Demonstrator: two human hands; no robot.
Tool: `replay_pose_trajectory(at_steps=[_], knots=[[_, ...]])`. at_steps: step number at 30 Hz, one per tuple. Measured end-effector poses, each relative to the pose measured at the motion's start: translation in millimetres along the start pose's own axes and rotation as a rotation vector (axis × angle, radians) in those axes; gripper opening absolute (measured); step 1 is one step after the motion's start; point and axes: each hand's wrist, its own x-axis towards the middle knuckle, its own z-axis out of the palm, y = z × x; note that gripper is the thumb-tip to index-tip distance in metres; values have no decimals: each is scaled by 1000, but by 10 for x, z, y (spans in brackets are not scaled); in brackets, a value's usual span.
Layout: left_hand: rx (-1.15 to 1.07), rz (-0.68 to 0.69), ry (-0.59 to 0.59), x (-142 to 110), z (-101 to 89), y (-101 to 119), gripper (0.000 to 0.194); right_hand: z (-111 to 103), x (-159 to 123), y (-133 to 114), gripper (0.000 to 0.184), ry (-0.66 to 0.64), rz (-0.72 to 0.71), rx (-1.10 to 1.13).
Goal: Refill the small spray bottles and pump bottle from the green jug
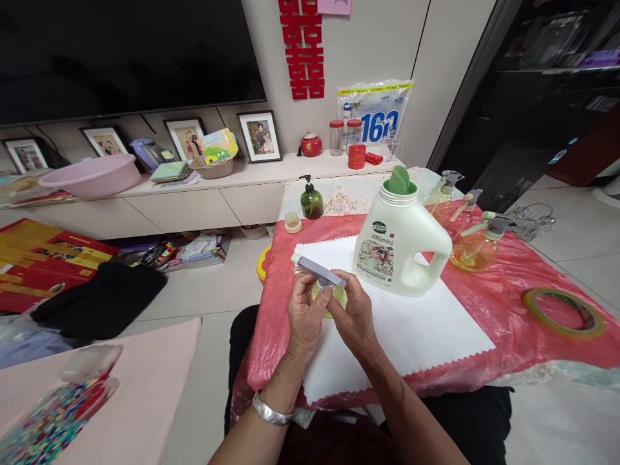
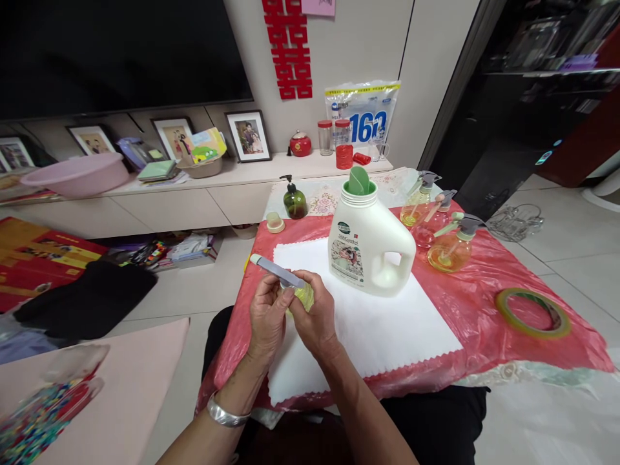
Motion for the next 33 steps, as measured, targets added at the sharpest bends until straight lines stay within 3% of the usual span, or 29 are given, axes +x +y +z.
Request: replay_pose_trajectory(at_steps=[4, 8, 14, 22, 29, 33], knots=[[65, 25, -5, 11, -39, -16, 38, -84, -3, -23, 35, -109, -28, 45], [113, 79, -24, 9, -43, -22, 34, -73, 25, -11, 38, -130, -50, 30], [2, 89, -8, -4, -12, -15, 33, -22, 28, 49, 31, -98, -89, 10], [39, 72, -25, -11, -37, 30, 22, 17, -6, 81, 23, 18, -76, -20], [32, 18, -79, -50, -37, 74, 42, 79, -26, 116, 26, 97, -23, -58], [72, 18, -52, -38, -35, 49, 39, 63, -12, 102, 27, 61, -25, -61]])
